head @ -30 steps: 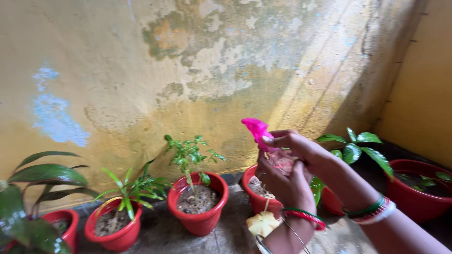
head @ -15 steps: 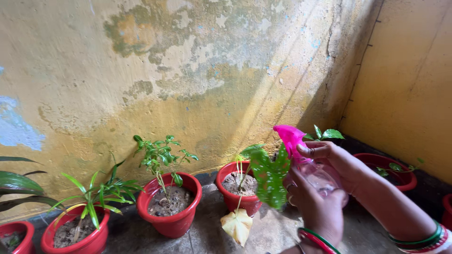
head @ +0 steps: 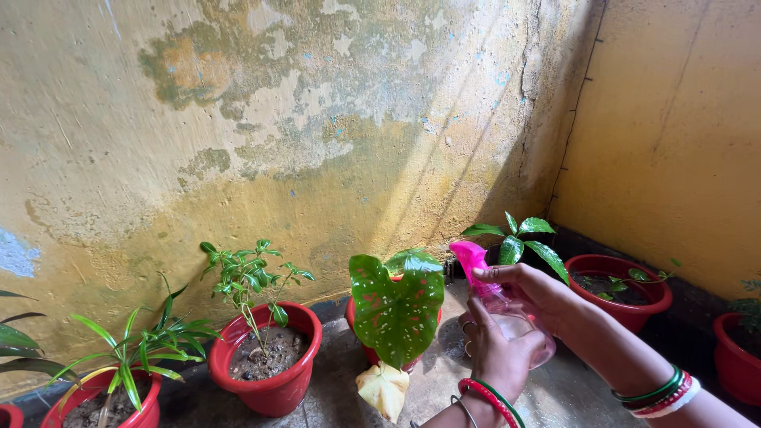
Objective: The person uses a spray bottle to water several potted plants sitting on the floor.
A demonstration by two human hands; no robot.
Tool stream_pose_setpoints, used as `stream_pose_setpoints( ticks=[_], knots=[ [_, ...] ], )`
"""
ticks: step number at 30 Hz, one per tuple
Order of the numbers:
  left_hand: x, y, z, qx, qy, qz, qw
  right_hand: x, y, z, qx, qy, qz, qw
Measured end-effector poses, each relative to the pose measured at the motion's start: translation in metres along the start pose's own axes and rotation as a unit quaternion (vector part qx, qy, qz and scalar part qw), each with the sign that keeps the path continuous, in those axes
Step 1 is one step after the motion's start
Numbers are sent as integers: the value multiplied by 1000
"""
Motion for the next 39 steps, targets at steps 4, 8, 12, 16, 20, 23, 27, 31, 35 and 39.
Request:
stream_pose_setpoints(
  ticks=[4, 8, 12, 16, 20, 23, 27, 31, 35, 39],
  knots=[
    [-19, -2, -7, -12, 25, 5, 1000, -17, -10, 1, 4, -21, 42, 999],
    [-33, -3, -18, 6, 38, -13, 999, -38, -8, 15, -38, 3, 11, 999],
    [-37, -2, -22, 58, 48, -38, 996, -50, -16, 15, -41, -42, 23, 998],
    [-40, -12, -16, 37, 76, -34, 996, -58, -14, 15, -50, -92, -10, 994],
    [-36, -12, -22, 24, 33, -12, 999, -57, -12, 13, -68, -104, -35, 992],
    [-29, -12, -15, 42, 81, 15, 996, -47, -8, 13, -58, -104, -24, 993],
    [-27, -17, -9, -2, 112, 28, 993, -45, -7, 6, -40, -132, -9, 990],
    [-40, -18, -13, 45, 64, -34, 996, -45, -8, 5, -49, -149, -9, 988],
    [-50, -18, 3, 113, 143, -41, 982, -30, -2, -5, -3, -174, -28, 984],
    [-42, -11, 9, 153, 169, -74, 971, -21, -12, -19, 42, -228, -12, 973]
  ],
)
Point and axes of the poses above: each hand's wrist, its own x-axis away from the middle knuckle, its own y-axis out of the palm, z = x × y, the point moved 9 cm from there along -x, towards the middle knuckle, and after that the axes turned 10 degrees about z, right-handed, at the moved point
